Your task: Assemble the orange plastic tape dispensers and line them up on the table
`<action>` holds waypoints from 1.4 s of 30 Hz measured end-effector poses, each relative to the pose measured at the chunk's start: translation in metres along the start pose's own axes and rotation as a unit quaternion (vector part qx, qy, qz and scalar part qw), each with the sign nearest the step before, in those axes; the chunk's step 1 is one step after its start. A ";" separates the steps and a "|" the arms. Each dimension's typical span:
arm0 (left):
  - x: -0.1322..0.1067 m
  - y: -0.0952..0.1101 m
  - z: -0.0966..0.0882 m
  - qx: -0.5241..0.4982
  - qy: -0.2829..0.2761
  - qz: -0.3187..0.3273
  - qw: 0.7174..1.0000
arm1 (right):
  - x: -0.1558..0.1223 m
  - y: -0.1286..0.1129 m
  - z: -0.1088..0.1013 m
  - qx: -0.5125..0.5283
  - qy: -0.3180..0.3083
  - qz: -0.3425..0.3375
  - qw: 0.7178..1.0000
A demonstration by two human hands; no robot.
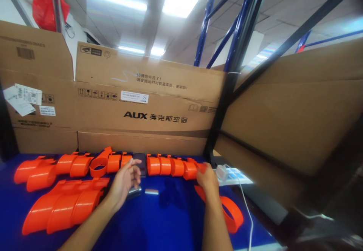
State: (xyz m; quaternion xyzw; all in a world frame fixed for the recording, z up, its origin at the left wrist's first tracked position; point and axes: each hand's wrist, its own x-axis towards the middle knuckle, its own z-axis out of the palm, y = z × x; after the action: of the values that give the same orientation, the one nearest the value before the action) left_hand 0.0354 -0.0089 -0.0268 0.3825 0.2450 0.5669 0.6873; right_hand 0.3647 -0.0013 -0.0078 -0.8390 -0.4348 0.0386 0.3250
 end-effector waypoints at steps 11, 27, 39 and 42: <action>-0.002 -0.001 0.001 0.019 0.006 0.026 0.999 | -0.032 -0.038 -0.003 0.228 0.245 -0.241 0.911; 0.008 -0.003 0.000 -0.033 0.136 0.092 0.986 | -0.110 -0.079 0.033 0.261 -0.077 -0.522 0.808; -0.005 0.009 0.006 -0.043 0.068 0.001 0.997 | -0.100 -0.071 0.042 -0.055 -0.206 -0.529 0.821; -0.004 0.008 0.007 -0.037 0.067 -0.005 0.997 | -0.102 -0.074 0.044 -0.063 -0.203 -0.530 0.821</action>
State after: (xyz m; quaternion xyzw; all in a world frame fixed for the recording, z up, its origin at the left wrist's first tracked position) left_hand 0.0348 -0.0141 -0.0165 0.3170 0.2711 0.5962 0.6859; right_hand 0.2344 -0.0253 -0.0215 -0.4712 -0.8699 0.0023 0.1458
